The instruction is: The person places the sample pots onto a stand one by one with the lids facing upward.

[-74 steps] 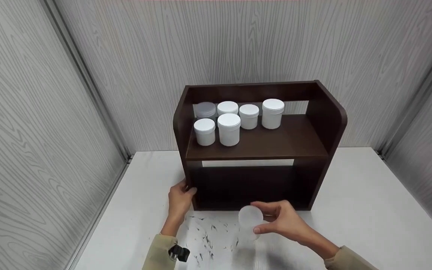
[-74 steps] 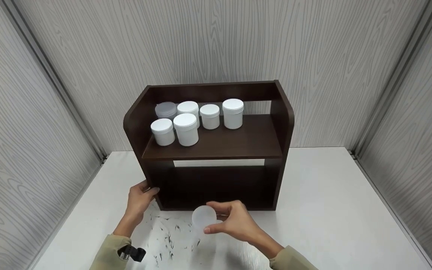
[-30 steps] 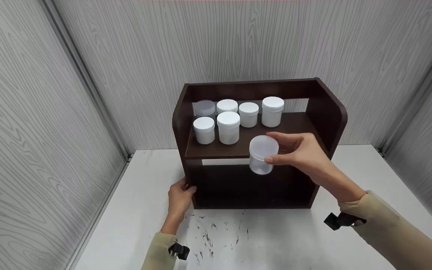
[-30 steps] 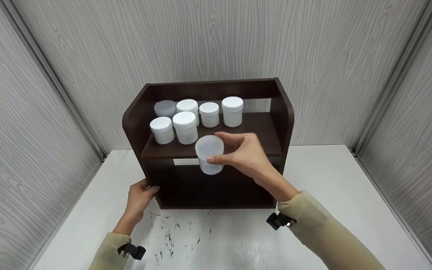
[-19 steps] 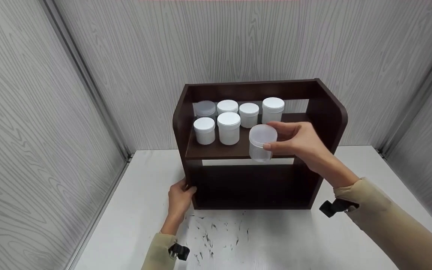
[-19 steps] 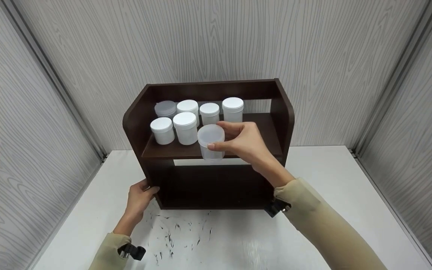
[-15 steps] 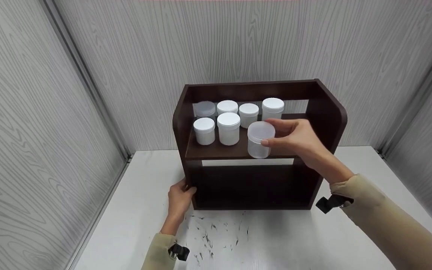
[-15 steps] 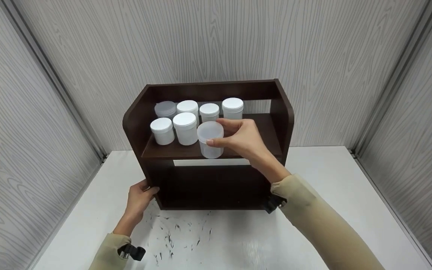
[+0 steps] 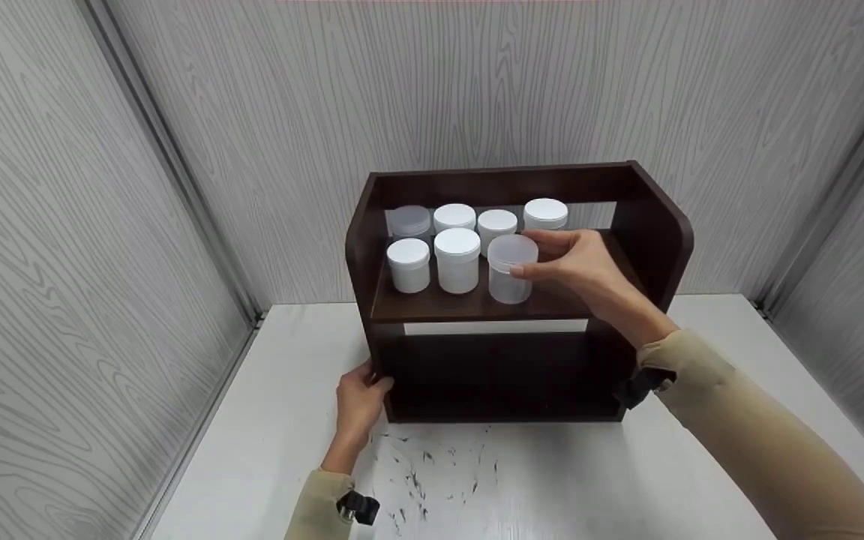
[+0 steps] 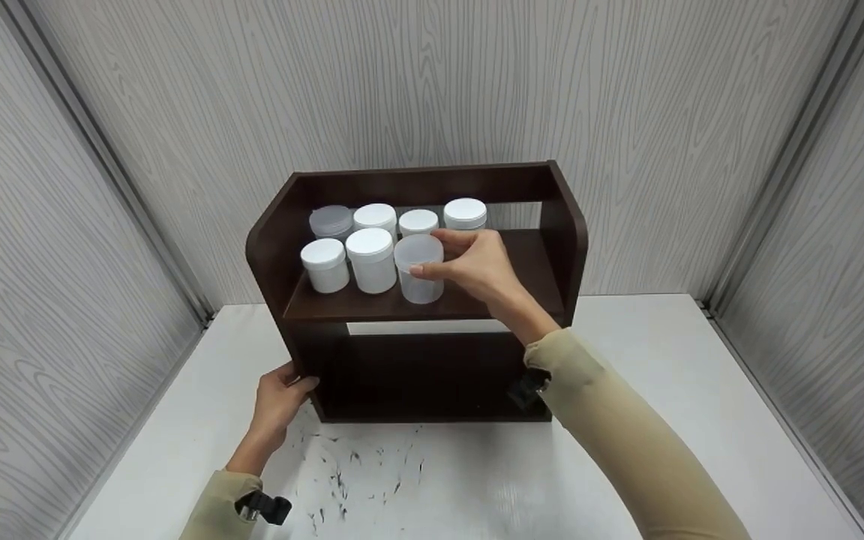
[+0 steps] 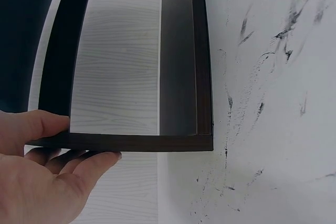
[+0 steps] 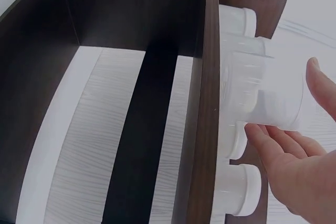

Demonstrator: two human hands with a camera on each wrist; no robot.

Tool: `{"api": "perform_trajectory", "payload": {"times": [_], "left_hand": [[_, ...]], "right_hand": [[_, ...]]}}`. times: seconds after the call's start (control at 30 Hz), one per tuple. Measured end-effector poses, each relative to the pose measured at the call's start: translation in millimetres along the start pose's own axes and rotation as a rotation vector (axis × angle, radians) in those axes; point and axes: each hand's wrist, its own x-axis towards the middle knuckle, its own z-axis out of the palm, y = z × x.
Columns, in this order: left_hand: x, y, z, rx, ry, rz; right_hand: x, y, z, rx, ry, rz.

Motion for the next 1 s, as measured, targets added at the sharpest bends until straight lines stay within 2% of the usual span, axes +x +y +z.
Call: {"api": "perform_trajectory", "payload": {"times": [0.4, 0.73, 1.0], "left_hand": [[1.9, 1.6, -0.3, -0.001, 0.007, -0.003], [1.4, 0.8, 0.1, 0.002, 0.006, 0.002], [-0.3, -1.2, 1.0, -0.025, 0.007, -0.022]], "right_hand": [[17, 9, 3.7, -0.005, 0.008, 0.009], [23, 9, 5.8, 0.007, 0.036, 0.020], [27, 10, 7.3, -0.006, 0.051, 0.015]]}}
